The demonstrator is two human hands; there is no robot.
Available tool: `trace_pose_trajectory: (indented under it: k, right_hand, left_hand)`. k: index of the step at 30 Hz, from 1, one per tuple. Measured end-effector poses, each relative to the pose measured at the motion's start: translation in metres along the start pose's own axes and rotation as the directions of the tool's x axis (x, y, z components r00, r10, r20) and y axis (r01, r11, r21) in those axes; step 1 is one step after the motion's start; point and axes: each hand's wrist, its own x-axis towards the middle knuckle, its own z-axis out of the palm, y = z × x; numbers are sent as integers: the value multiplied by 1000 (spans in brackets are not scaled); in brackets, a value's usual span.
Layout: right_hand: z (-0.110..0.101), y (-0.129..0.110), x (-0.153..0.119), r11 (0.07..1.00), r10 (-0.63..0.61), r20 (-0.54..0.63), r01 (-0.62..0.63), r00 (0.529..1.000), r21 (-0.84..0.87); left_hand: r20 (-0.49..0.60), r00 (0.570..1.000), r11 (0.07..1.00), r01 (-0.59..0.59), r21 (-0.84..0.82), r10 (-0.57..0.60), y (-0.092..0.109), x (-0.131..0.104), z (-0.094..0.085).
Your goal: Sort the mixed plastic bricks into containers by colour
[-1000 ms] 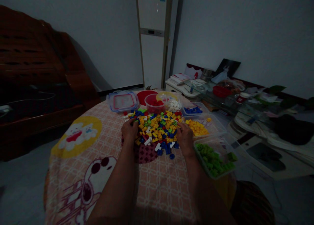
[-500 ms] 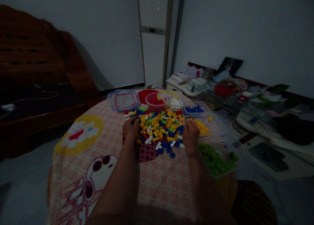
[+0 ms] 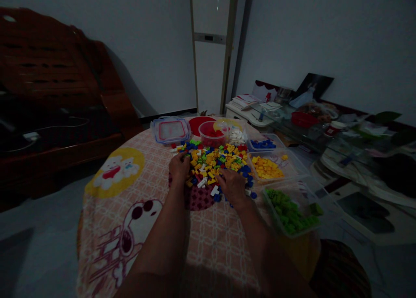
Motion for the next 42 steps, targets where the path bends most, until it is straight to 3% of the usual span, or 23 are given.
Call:
trace_pose_trajectory:
  k: [4, 8, 10, 12, 15, 17, 18, 20, 21, 23, 25, 26, 30, 34, 38, 42]
  right_hand:
    - [7, -3, -1, 1000, -17, 37, 16, 999, 12]
    - [7, 8, 3, 940, 101, -76, -71, 992, 333]
    - [8, 15, 6, 835, 196, -98, -114, 976, 539]
    - [8, 19, 8, 686, 304, -46, -185, 951, 703]
    - [9, 20, 9, 472, 414, 69, -278, 908, 836]
    - [8, 20, 10, 380, 446, 109, -298, 888, 876]
    - [8, 20, 10, 348, 459, 116, -299, 881, 888]
    - [7, 20, 11, 309, 489, 107, -286, 866, 907]
    - [7, 21, 11, 300, 503, 91, -273, 860, 914]
    - [8, 23, 12, 304, 523, 52, -243, 851, 921]
    - [7, 25, 12, 327, 530, 20, -226, 848, 918]
    - [7, 25, 13, 338, 530, 7, -219, 848, 916]
    - [5, 29, 12, 364, 479, 3, -202, 878, 909]
    - [3, 30, 12, 408, 450, 39, -244, 892, 880]
    - [1, 30, 12, 458, 471, 19, -263, 882, 849]
    - [-3, 28, 12, 515, 444, 15, -269, 896, 814]
  left_hand:
    - [8, 1000, 1000, -4, 1, 4, 1, -1, -1]
    - [-5, 1000, 1000, -5, 17, 5, -1, 1, 0]
    - [-10, 1000, 1000, -13, 11, 13, -2, 1, 1]
    - [-30, 999, 999, -41, 3, 42, -2, 1, 1]
    - [-142, 977, 987, -159, 16, 160, 7, -2, -3]
    - [-192, 953, 969, -245, -35, 234, 19, -6, -7]
    - [-170, 953, 957, -269, -105, 250, 27, -9, -8]
    - [10, 960, 915, -265, -304, 281, 43, -16, -7]
    - [147, 936, 887, -240, -395, 319, 51, -21, -4]
    - [387, 820, 840, -195, -506, 423, 63, -31, 4]
    - [503, 718, 820, -166, -547, 481, 70, -41, 15]
    - [523, 697, 816, -156, -556, 490, 72, -44, 20]
    - [532, 687, 803, -130, -582, 496, 70, -49, 30]
    - [572, 627, 796, -134, -590, 529, 69, -47, 27]
    - [545, 635, 788, -172, -591, 547, 71, -49, 25]
    - [562, 634, 792, -135, -596, 531, 73, -51, 25]
